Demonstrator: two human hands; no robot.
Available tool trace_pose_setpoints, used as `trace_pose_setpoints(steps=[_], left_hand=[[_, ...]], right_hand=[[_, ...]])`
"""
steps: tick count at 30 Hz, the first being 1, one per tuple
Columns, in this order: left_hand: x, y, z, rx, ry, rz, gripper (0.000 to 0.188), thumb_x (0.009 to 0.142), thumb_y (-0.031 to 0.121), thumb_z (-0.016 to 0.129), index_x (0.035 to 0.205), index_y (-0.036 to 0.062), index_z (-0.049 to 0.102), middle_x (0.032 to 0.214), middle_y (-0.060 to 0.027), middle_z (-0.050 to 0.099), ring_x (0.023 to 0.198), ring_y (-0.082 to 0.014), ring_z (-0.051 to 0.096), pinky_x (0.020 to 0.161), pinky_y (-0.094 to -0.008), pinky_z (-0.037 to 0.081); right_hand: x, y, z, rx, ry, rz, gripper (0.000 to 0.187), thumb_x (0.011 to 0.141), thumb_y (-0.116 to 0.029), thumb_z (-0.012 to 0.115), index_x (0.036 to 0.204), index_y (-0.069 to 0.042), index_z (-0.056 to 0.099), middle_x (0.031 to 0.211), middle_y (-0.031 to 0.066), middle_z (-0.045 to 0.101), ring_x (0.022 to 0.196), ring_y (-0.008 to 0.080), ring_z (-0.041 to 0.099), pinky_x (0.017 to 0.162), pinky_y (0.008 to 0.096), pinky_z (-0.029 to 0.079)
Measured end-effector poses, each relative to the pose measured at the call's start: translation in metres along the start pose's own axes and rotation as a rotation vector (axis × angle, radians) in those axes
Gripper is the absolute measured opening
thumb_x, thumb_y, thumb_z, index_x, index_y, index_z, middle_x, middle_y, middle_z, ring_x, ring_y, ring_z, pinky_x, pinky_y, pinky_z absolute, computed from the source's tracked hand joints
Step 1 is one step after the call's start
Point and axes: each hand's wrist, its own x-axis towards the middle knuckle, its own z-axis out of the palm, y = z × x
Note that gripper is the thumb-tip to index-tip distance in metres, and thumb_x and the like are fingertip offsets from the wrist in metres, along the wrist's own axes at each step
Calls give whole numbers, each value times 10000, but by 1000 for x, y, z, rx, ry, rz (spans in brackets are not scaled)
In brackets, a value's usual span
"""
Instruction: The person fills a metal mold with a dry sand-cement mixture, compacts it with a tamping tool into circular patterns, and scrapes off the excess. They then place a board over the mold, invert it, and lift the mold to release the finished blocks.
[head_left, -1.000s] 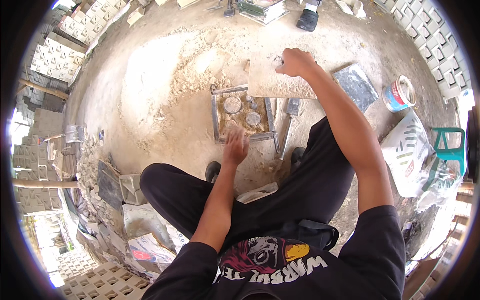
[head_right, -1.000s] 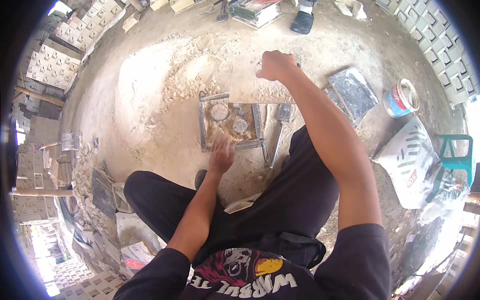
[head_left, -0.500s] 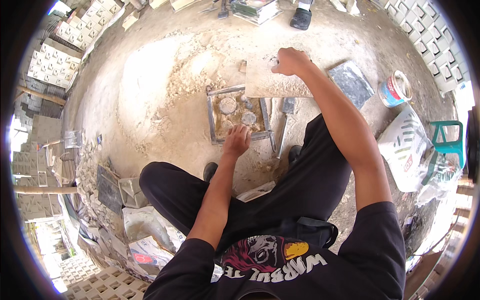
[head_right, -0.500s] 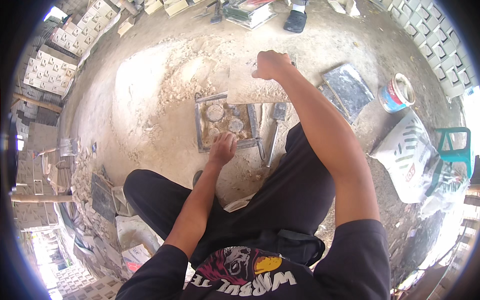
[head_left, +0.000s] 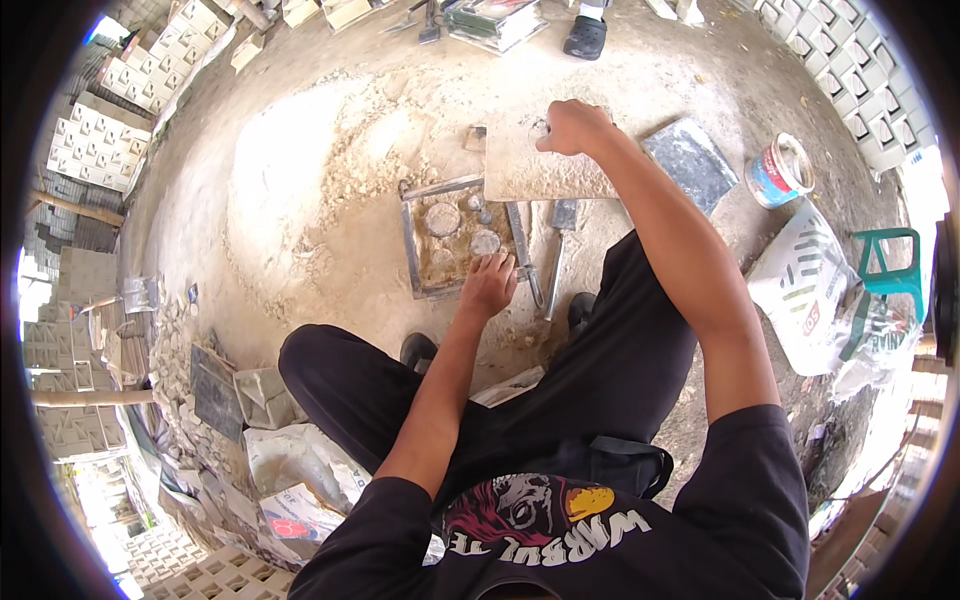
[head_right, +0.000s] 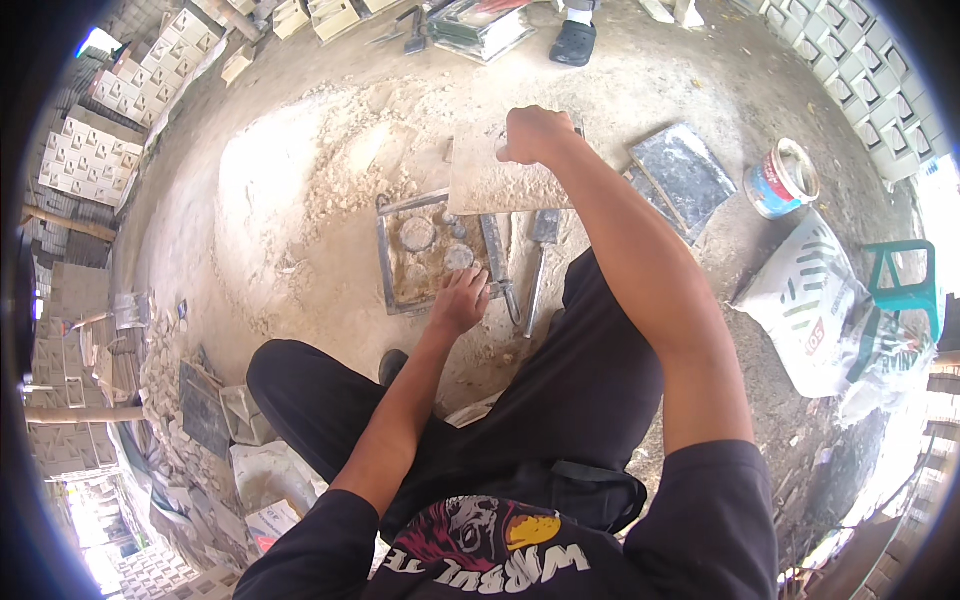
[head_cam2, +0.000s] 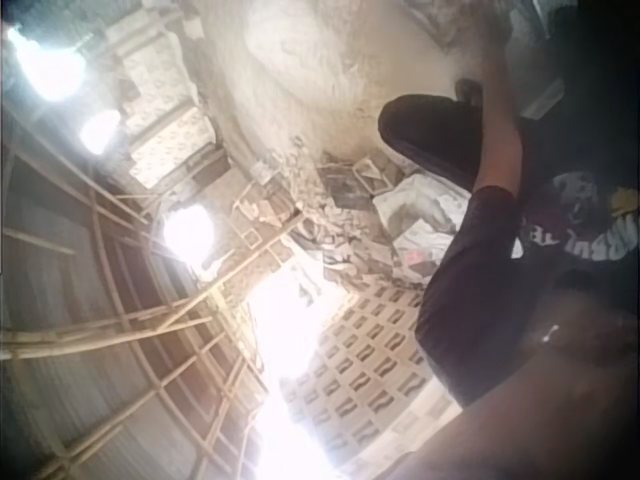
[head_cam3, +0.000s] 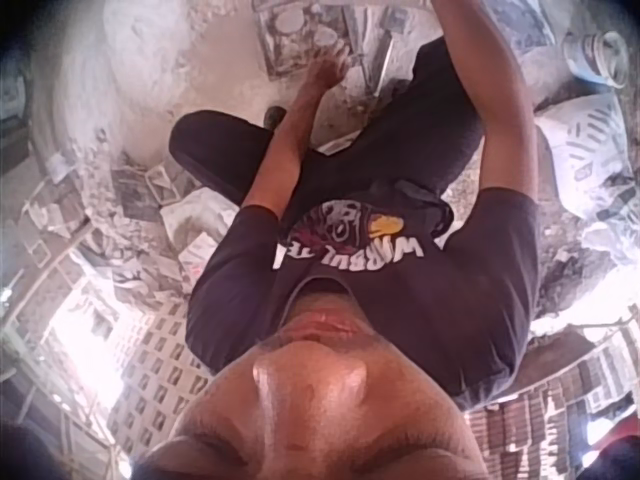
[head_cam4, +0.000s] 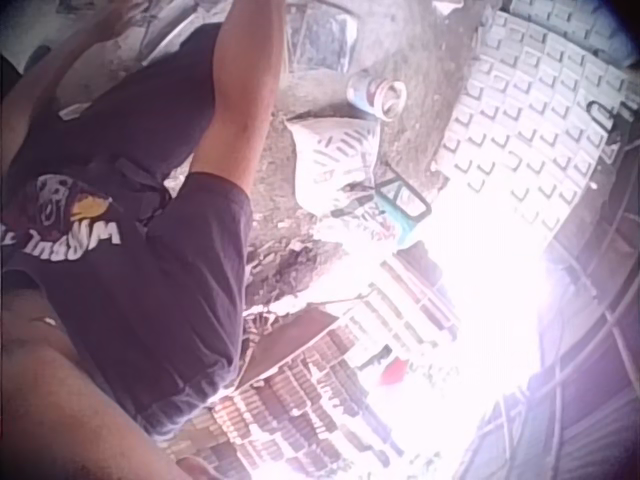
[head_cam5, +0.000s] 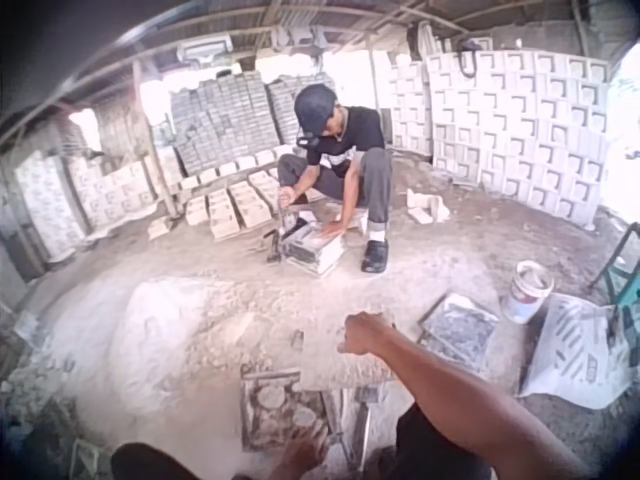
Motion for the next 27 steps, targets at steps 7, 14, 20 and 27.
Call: trace_pose_setpoints(steps=[7,14,20,27], left_hand=[[22,1,-3,-102,-94,-201,206,859,207,556,924,43,662,984,-125,640,1002,-303,571,887,-439,438],[26,14,7,-73,-36,-331,172,839,193,556,860,45,642,905,-150,645,925,-343,596,809,-451,479],[22,8,10,-170,-18,-313,193,819,205,577,827,28,651,876,-181,635,876,-368,604,780,-458,487],[33,-6,-4,-324,-276,-310,234,783,243,645,864,26,680,816,-180,647,824,-356,627,734,-441,490]], right_hand=[[4,3,2,8,-3,0,448,770,-378,683,1033,-16,674,1044,155,693,1000,304,656,922,455,457],[9,6,5,5,12,-19,433,753,-364,687,1003,-11,683,1028,160,696,992,306,658,909,447,470],[13,0,5,12,-1,-18,433,757,-367,689,1008,-14,683,1034,157,696,998,304,657,902,446,478],[16,-2,8,-11,-15,-25,466,770,-384,699,1051,-13,668,1061,161,689,1011,310,653,911,447,474]])
